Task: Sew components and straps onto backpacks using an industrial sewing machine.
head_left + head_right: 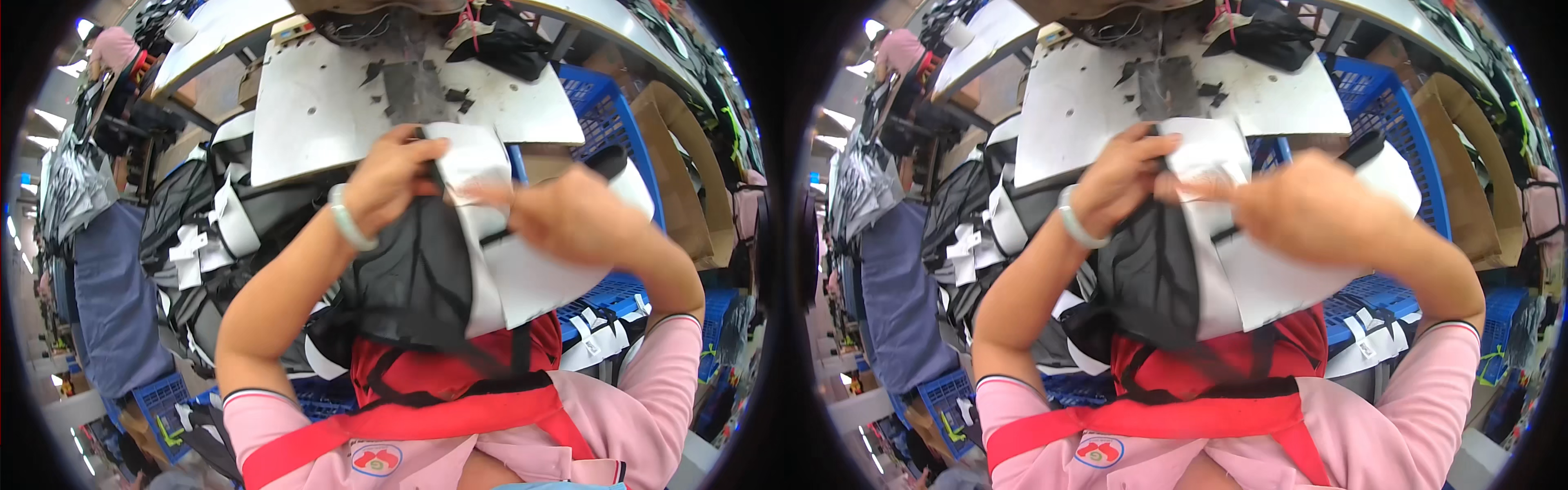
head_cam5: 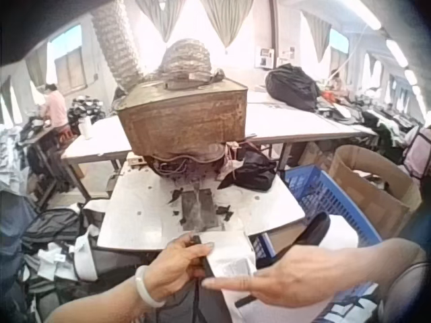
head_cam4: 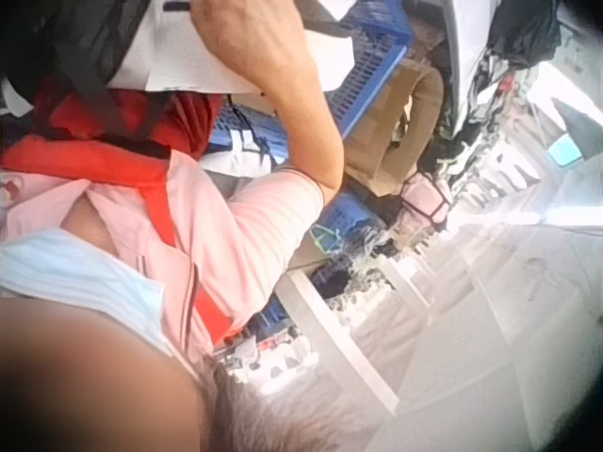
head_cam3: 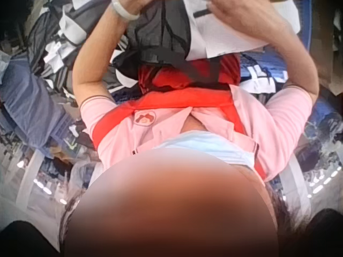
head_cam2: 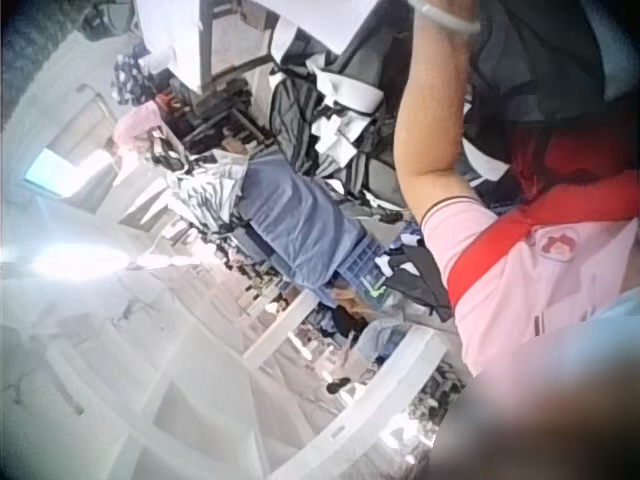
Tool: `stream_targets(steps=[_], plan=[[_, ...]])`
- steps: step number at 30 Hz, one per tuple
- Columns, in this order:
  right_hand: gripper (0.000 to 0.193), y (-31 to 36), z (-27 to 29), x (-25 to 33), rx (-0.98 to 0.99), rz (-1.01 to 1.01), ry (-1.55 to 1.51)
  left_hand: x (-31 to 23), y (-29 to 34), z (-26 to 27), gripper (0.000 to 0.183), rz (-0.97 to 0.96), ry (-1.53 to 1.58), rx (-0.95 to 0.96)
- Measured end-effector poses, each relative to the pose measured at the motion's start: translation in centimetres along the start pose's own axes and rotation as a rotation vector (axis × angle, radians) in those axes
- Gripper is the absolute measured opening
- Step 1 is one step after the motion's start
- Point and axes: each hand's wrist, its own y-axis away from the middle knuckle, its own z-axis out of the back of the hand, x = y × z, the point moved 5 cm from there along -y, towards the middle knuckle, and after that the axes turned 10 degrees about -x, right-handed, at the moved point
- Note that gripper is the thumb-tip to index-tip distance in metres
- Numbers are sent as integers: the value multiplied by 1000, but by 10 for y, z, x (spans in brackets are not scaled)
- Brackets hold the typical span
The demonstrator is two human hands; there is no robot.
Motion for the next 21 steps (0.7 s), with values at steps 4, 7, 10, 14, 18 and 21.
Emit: stream_targets(steps=[4,7,10,14,18,21], plan=[[46,9,-62,38,18,160,113,26,13,-12,39,-8,67,7],[26,24,-69,26,-71,132,70,41,30,12,36,-36,175,122],[22,57,-40,17,-303,56,-147,56,44,90,26,-335,-474,-292],[21,124,24,-2,-794,-250,-452,80,82,161,37,-584,-1342,-333],[8,149,26,-16,-800,-388,-483,101,94,141,43,-387,-585,96],[8,163,20,-24,-793,-454,-593,85,99,100,36,-704,-1496,28]])
